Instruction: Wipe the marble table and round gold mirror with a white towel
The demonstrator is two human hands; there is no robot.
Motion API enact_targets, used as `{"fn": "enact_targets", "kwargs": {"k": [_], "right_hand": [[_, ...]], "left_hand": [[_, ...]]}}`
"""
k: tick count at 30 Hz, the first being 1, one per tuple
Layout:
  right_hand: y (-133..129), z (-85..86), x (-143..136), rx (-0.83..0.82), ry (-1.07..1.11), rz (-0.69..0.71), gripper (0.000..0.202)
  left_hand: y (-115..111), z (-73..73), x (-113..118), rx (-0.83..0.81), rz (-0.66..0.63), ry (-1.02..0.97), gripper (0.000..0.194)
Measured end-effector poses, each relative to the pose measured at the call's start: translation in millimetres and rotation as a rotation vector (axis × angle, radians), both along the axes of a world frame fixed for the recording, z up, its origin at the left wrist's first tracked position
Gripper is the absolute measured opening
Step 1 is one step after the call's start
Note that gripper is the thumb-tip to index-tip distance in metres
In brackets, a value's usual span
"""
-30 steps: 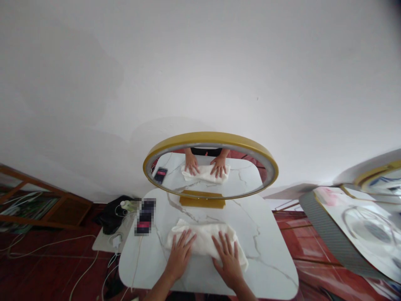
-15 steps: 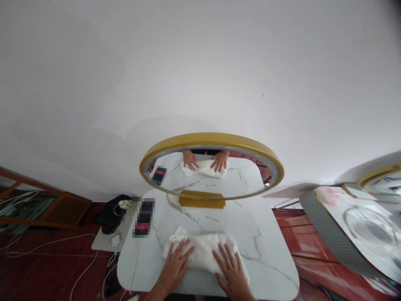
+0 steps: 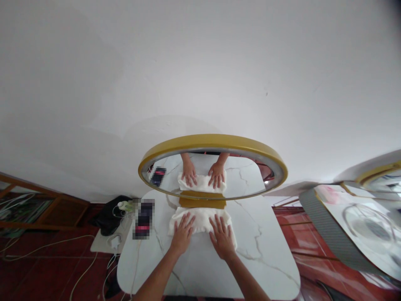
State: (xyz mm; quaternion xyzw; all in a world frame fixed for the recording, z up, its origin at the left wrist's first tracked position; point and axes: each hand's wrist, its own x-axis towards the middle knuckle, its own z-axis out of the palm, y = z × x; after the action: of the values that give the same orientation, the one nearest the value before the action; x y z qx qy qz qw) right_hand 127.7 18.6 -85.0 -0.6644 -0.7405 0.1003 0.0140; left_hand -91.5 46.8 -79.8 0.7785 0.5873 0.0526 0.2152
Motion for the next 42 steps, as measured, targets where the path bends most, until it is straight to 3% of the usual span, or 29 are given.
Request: {"fn": "enact_targets", "kwargs": {"k": [5,10,17,22,26,32,38,42], "right_hand": [[-17,5.5,12,0.037,0.014,0.105,0.055],[-54,7.1,38,0.027,0.064,0.273,0.054],[-114,-5.0,64,-0.109,0.18,0.452,0.06],[-141,-16.7,83,-0.147,0.186,0.497,0.059],[-154,-28.2,91,-0.108,0.139,0.491,0.057],[-156,-28.5,72,-0.075,0.11,0.427,0.055],[-132,-10.8,24,-0.121,0.154,0.42,0.055],[-109,0.4,-19,-0.212,0.221,0.49,0.06]], "left_hand": [[-12,-2.3,-10,0.068,-0.079,0.0,0.052],[-43,12.6,-24,0.078,-0.201,-0.044,0.038],[-95,26.6,1,-0.026,-0.113,-0.034,0.021],[-114,28.0,12,-0.143,-0.131,-0.008,0.035],[-121,29.2,16,-0.147,-0.152,-0.003,0.041],[-132,23.0,7,-0.069,-0.071,-0.043,0.038],[-137,-1.0,-54,0.161,-0.069,0.019,0.038],[-146,-15.7,-91,0.282,0.125,0.097,0.044]]}}
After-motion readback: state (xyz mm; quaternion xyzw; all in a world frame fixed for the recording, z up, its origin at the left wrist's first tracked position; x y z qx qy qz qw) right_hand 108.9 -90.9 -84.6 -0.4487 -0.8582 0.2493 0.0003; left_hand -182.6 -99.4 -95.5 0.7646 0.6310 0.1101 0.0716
